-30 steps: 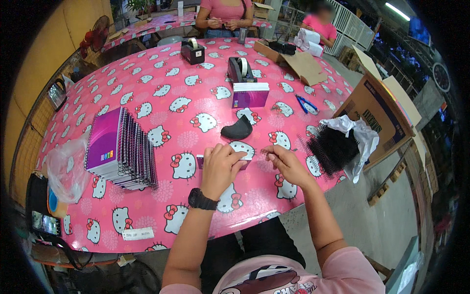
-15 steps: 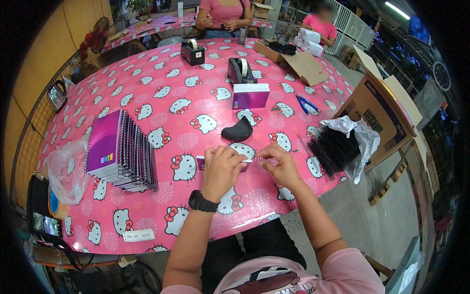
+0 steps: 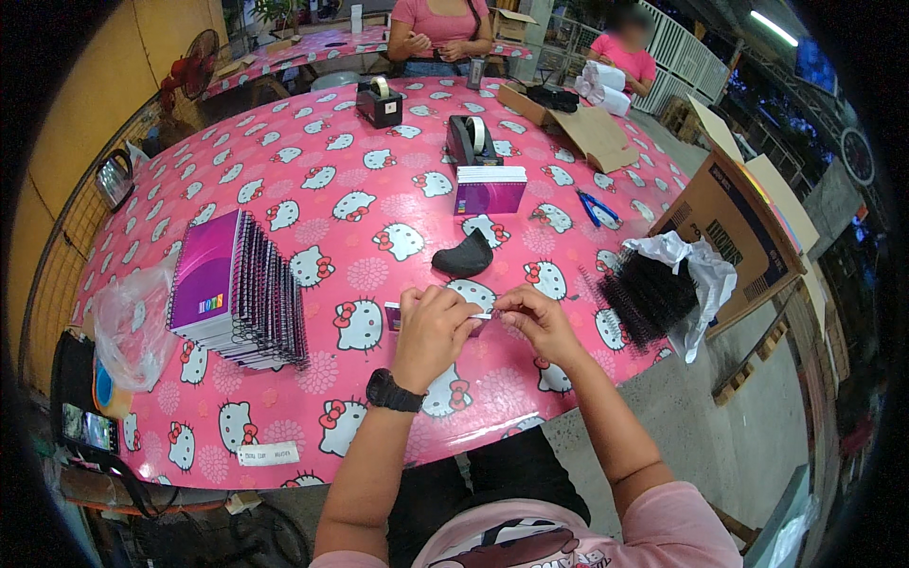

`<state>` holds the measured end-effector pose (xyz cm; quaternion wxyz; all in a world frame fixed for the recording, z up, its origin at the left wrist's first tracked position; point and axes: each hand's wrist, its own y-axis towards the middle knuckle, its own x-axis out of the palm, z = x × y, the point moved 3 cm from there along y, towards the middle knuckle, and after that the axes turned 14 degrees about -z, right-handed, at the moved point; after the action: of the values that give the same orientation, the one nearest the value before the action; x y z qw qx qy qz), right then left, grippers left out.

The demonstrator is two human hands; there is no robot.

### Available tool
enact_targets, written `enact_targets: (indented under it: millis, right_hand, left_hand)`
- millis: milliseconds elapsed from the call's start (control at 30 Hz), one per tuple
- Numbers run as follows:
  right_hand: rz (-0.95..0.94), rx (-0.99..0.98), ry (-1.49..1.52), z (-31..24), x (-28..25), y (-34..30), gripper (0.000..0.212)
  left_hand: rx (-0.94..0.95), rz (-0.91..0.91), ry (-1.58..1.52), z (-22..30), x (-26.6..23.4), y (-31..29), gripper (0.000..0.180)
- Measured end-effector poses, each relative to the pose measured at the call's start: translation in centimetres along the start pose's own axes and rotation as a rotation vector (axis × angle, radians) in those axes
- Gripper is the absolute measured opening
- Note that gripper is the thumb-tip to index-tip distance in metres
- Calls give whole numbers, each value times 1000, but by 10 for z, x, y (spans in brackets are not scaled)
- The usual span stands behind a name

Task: The person assembles spiral-bound notebooks by inserting black plastic spiral coils into the punched holes of purple notebook covers. They work at a table covered with a pink Hello Kitty tablecloth, handling the notebooks and coils one at a time. Other people are visible in the background working at similar tables.

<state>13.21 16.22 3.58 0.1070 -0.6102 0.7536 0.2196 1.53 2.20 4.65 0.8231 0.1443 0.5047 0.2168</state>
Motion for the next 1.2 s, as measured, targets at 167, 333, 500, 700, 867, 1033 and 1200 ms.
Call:
enact_targets:
  millis: [167,333,500,700,867,1033,1200]
  right_hand:
    - [-74,-47,-127,-5,-3,0,18]
    - [-153,173,117,-3,-1,0,26]
    - [-182,108,-215,-30,-5,1,32]
    - [-353,240,-47,-26,-8,2,30]
    - [-514,456,280,-9,-23,19,34]
    - [-28,194,-369,48,-36,66,63]
    - [-60,320,-842,59,0,98,74]
  left_hand:
    - [9,2,1,0,-1,0,10]
    - [17,-25,-2,1,1,0,12]
    - [16,-27,-9,10,-3,1,19]
    - [52,-106,-38,12,2,1,22]
    - [18,-142,15,6,10,-3,22]
    - [117,-105,-76,17,-2,3,20]
    - [68,-247,49,7,5,-1,22]
